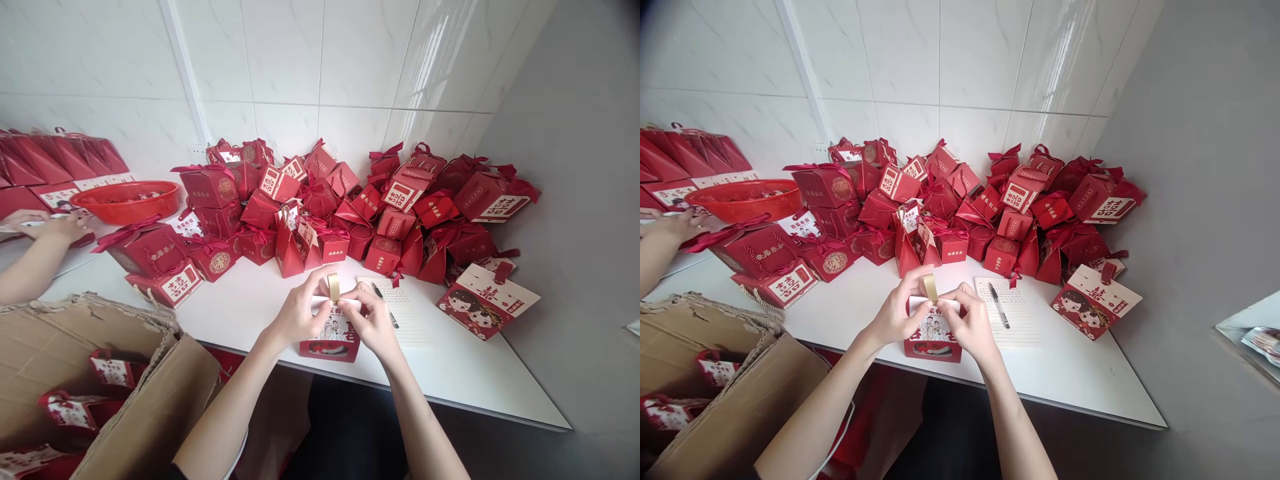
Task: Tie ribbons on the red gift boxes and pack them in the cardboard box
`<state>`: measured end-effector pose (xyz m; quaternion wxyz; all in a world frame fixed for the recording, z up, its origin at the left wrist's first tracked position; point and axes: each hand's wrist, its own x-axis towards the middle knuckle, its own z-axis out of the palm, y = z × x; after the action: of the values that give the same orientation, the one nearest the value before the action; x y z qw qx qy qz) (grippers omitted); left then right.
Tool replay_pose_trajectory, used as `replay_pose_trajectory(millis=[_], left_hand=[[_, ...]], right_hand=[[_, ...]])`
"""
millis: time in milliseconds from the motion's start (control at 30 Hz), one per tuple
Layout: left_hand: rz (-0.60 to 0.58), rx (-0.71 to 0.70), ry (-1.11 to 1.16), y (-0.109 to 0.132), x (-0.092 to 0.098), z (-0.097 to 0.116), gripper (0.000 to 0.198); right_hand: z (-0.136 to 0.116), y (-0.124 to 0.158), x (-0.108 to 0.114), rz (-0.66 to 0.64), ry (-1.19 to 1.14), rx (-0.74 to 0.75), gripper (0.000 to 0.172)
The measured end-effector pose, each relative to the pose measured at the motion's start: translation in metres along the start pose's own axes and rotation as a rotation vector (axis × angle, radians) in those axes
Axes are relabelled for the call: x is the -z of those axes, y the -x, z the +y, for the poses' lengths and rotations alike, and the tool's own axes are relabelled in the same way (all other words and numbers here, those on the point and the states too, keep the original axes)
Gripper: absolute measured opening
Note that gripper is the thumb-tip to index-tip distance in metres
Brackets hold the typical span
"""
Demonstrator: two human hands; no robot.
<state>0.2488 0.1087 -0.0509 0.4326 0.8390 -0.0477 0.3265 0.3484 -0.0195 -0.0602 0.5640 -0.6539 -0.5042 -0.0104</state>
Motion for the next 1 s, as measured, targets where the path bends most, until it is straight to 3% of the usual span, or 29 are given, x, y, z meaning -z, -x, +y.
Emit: replay_pose_trajectory(millis=[100,200,367,700,900,1000], left_hand=[[0.028,0.015,0.098,0.0019,-0.0025,-0.0014,0.054],[0.089,0.02,0.165,0.0028,-0.0051,-0.0031,0.033],[0.118,-0.089,-0.047,0.0015,-0.0065,-0.0043,0.01],[0.107,-0.181,-0.13,0.002,-0.0035,-0.0029,0.018],[0.105,-0.125,-0.156,0.0002,-0.0048,-0.0044,0.013],[0.081,-0.035,0.004,0.0022,-0.0035,-0.0052,0.017]], right_hand=[[0.0004,0.0023,-0.0019,0.011,0.011,0.051,0.012],[0.002,0.004,-0.0023,-0.02,0.025,0.085,0.009],[0.0051,0.0051,-0.0028,-0.011,0.024,0.073,0.011],[0.0044,0.0055,-0.0065,0.03,0.013,0.044,0.014],[0.0023,0.0014,-0.0048,0.02,0.01,-0.012,0.015],[0.0028,0.0043,-0.0039,0.019,0.009,-0.007,0.014]])
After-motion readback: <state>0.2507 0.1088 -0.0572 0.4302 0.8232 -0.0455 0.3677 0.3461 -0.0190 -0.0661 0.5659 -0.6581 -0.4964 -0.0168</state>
